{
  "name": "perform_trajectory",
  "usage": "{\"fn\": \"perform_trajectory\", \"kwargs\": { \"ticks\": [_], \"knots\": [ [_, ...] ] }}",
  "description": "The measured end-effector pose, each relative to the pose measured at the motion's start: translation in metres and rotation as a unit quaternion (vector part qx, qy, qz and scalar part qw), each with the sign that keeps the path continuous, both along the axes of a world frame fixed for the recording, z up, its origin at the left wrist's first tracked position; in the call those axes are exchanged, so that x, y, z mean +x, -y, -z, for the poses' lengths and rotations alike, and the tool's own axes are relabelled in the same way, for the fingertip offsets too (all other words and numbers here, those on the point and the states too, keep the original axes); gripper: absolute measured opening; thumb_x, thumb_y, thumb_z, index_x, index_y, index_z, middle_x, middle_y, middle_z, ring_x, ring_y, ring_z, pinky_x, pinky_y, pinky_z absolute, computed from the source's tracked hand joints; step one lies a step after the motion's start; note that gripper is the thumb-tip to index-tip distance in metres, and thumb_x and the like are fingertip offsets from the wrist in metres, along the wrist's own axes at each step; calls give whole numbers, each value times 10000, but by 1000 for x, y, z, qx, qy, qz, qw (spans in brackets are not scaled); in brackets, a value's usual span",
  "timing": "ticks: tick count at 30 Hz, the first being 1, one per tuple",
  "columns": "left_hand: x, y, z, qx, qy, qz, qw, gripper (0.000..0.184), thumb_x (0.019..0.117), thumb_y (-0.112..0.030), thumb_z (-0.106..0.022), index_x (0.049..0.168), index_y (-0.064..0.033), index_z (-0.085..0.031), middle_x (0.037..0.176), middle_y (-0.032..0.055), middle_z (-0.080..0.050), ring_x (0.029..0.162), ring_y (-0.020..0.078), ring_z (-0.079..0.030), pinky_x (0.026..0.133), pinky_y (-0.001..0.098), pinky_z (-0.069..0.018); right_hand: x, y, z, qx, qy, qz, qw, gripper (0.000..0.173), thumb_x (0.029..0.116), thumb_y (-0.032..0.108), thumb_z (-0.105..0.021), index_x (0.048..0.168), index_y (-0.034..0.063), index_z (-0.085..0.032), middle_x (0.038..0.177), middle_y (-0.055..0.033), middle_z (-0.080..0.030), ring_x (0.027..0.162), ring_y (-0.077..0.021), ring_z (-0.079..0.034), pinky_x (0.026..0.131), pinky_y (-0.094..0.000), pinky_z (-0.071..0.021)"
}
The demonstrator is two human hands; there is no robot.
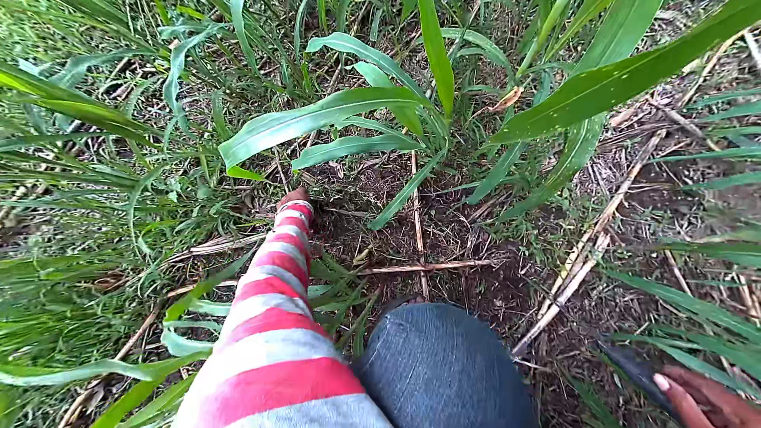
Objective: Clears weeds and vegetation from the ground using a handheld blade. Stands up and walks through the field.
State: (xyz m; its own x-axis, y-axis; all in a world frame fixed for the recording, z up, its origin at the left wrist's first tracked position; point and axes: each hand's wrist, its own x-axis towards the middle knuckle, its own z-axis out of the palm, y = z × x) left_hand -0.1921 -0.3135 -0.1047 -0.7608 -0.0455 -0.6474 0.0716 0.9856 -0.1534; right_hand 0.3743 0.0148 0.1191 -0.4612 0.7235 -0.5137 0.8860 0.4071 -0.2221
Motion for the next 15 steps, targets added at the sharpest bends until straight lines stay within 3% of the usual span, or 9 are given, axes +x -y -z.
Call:
{"fn": "perform_trajectory", "kwargs": {
  "ticks": [4, 8, 10, 13, 15],
  "knots": [
    [-6, 4, -7, 18, 10, 12, 1000, 465, 995, -347, -655, 1365, -66, -637, 1333, 288, -650, 1265, 494, -609, 1001, 726, -464, -13, 5, -2, -5, 17, 20, 1000, 467, 1046, 301, -537, 1311, -71, -636, 1167, -295, -710, 1045, -450, -706, 956, -618, -521],
    [7, 1, -27, 55, 35, -7, 998, 454, 974, -258, -684, 1356, -19, -630, 1326, 314, -638, 1267, 503, -598, 1015, 722, -455, -22, 3, -5, -9, 48, 6, 999, 490, 1053, 343, -511, 1332, -42, -632, 1167, -276, -716, 1049, -447, -702, 955, -637, -506],
    [21, -15, -47, 58, 83, 40, 994, 446, 973, -178, -692, 1367, 13, -605, 1338, 338, -618, 1283, 516, -583, 1037, 715, -448, -27, 1, -6, 6, 53, -20, 998, 485, 1049, 356, -519, 1299, -38, -651, 1145, -268, -726, 1020, -452, -711, 924, -652, -516],
    [26, -38, -59, 90, 73, 134, 984, 582, 923, -110, -731, 1481, -146, -572, 1330, 343, -626, 1244, 567, -585, 1004, 756, -440, -40, 2, -7, 17, 45, -49, 998, 474, 1042, 352, -534, 1274, -41, -663, 1120, -269, -732, 990, -466, -716, 891, -666, -526],
    [11, -44, -48, 105, -11, 126, 986, 584, 898, -104, -730, 1460, -161, -582, 1343, 345, -616, 1230, 592, -581, 954, 778, -452, -47, 2, -9, 16, 38, -65, 997, 474, 1042, 336, -535, 1278, -57, -656, 1129, -291, -722, 1020, -496, -702, 903, -695, -509]
  ]
}}
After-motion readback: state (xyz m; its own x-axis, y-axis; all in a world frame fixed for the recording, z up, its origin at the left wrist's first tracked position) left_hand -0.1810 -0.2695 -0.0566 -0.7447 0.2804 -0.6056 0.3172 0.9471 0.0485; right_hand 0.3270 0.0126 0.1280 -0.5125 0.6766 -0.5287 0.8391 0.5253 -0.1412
